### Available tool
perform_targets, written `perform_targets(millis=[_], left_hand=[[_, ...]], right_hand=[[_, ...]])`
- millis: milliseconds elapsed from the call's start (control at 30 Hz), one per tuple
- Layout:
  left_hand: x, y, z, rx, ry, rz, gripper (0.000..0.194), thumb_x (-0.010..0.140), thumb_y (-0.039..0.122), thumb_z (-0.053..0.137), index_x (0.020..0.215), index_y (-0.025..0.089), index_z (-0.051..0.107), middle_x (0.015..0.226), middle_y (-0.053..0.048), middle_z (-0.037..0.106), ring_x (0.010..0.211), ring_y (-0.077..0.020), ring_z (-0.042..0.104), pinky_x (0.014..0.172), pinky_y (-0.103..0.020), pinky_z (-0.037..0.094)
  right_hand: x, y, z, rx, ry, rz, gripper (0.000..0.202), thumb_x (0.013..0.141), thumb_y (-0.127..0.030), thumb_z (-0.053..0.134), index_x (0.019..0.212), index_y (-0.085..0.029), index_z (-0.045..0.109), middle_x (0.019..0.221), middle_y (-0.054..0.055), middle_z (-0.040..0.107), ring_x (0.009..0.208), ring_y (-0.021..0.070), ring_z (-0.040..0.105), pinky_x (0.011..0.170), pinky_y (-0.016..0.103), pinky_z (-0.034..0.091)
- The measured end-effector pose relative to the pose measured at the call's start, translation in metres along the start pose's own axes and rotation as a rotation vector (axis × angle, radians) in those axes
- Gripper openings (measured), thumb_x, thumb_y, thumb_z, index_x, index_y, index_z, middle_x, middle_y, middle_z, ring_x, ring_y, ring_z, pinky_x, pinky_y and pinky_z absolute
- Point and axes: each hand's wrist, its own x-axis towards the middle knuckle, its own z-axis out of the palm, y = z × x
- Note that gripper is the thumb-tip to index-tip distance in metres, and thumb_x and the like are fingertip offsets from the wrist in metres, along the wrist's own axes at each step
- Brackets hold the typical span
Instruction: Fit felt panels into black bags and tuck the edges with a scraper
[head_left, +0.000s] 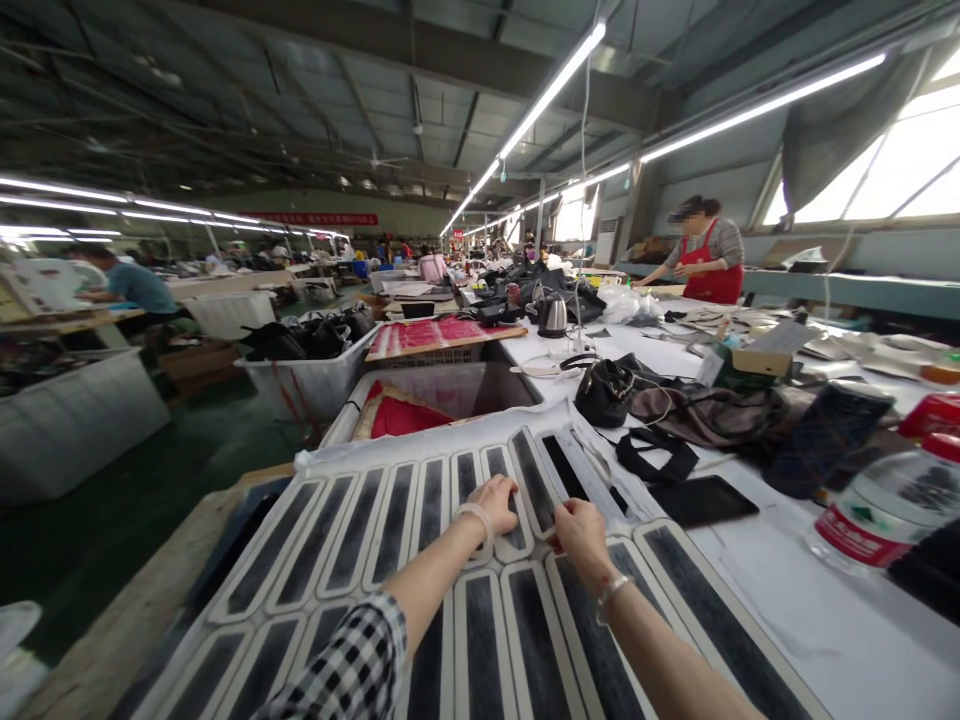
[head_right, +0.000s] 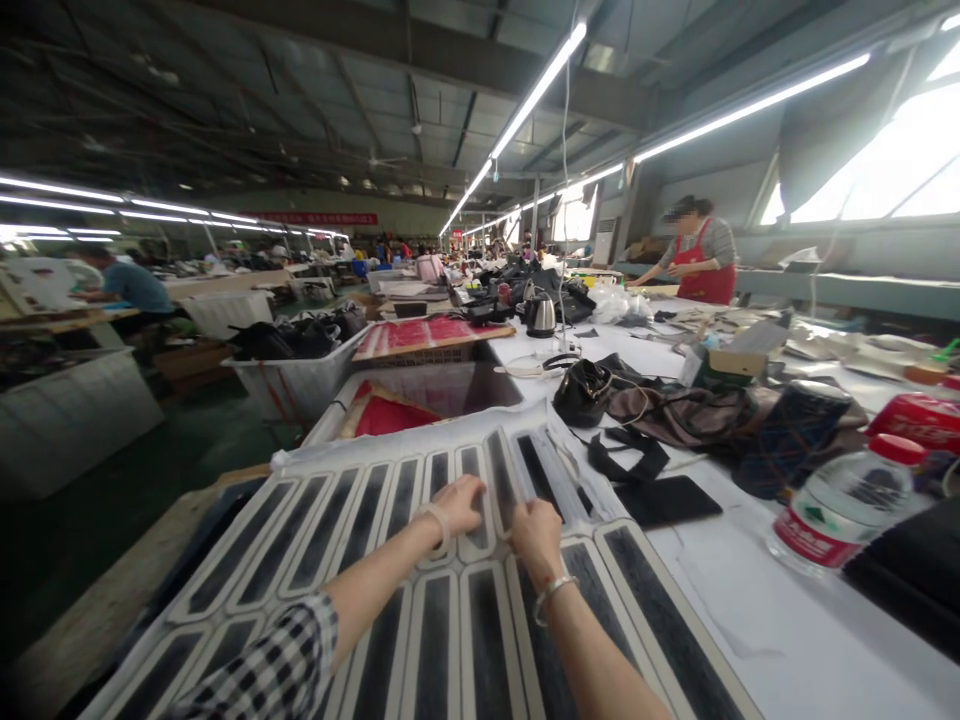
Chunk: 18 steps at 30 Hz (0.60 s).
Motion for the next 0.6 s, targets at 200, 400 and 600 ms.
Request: perform_targets(millis=[200,400,600], left_hand=[[-0.008,-0.006,-0.009,0.142,-0.070,0.006,0.036,0.091,0.032,0.064,0.124,0.018,0.058,0.132,-0.010,0.057,0.118,-0.0272,0.056,0.101,-0.052,0.045],[-0.023,-0.009,-0.003,-0.023,-0.068,-0.124,0.029,0.091,0.032,0.064,0.117,0.017,0.062,0.130,-0.009,0.058,0.121,-0.0273,0.054,0.104,-0.053,0.043],[-0.019,0.003,-0.003,-0.616,0.166,-0.301,0.025,0.093,0.033,0.061,0.113,0.018,0.063,0.128,-0.009,0.059,0.115,-0.0243,0.057,0.099,-0.048,0.048]], right_hand=[[0.000,-0.021,-0.009,-0.035,0.084,-0.083,0.026,0.096,-0.040,0.059,0.090,-0.014,0.064,0.082,0.000,0.065,0.067,0.0124,0.062,0.063,0.028,0.055],[0.006,-0.061,-0.051,-0.113,0.259,-0.238,0.024,0.095,-0.036,0.061,0.085,-0.015,0.063,0.088,0.003,0.065,0.081,0.0164,0.063,0.076,0.034,0.053],[-0.004,-0.064,-0.088,-0.073,0.279,-0.298,0.026,0.095,-0.036,0.061,0.080,-0.015,0.063,0.077,-0.001,0.063,0.069,0.0134,0.061,0.068,0.030,0.053]])
